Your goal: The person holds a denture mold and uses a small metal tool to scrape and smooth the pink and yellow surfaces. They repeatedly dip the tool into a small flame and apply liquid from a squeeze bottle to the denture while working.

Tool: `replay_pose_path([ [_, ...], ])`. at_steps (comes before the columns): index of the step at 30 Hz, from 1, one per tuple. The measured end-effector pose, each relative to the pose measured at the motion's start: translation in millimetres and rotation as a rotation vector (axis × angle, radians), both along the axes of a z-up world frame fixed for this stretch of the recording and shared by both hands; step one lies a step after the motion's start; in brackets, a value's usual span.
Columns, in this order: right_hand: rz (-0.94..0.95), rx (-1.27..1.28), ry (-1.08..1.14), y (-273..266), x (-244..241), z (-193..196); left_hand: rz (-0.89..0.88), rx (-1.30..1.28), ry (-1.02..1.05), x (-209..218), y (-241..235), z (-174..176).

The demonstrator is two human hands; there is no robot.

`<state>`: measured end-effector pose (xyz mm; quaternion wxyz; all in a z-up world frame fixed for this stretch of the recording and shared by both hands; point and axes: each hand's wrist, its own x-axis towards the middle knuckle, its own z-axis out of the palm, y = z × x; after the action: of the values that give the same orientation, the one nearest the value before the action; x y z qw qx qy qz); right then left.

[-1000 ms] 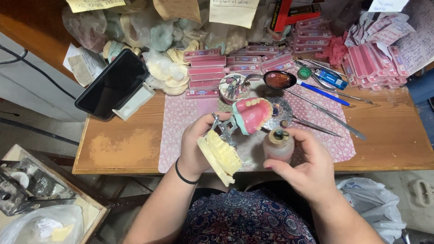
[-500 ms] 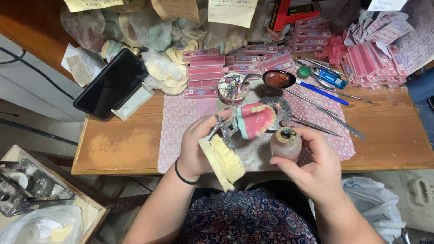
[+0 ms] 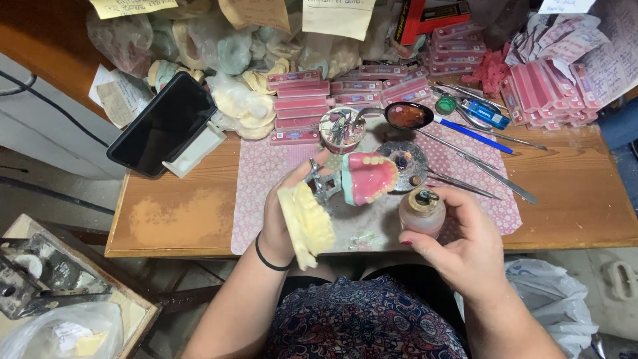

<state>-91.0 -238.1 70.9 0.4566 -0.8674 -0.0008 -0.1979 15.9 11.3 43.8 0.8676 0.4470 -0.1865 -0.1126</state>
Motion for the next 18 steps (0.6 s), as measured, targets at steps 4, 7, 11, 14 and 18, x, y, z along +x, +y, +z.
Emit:
replay_pose_path([
  [4, 0.021, 0.004, 0.057, 0, 0, -6, -0.259, -0.472, 0.364, 51, 7, -103],
  [7, 0.062, 0.019, 0.111, 5, 0, -5, -0.417, -0.861, -0.126, 62, 14, -177],
  [11, 0.121, -0.05, 0.178, 15, 1, -2, 0.198, -0.004, -0.22, 30, 13, -82],
  [14, 0.163, -0.103, 0.177, 20, 3, -3, 0.239, 0.204, -0.337, 18, 10, -33],
  [18, 0.123, -0.172, 0.296, 17, 2, -5, 0.283, 0.255, -0.404, 19, 14, -39],
])
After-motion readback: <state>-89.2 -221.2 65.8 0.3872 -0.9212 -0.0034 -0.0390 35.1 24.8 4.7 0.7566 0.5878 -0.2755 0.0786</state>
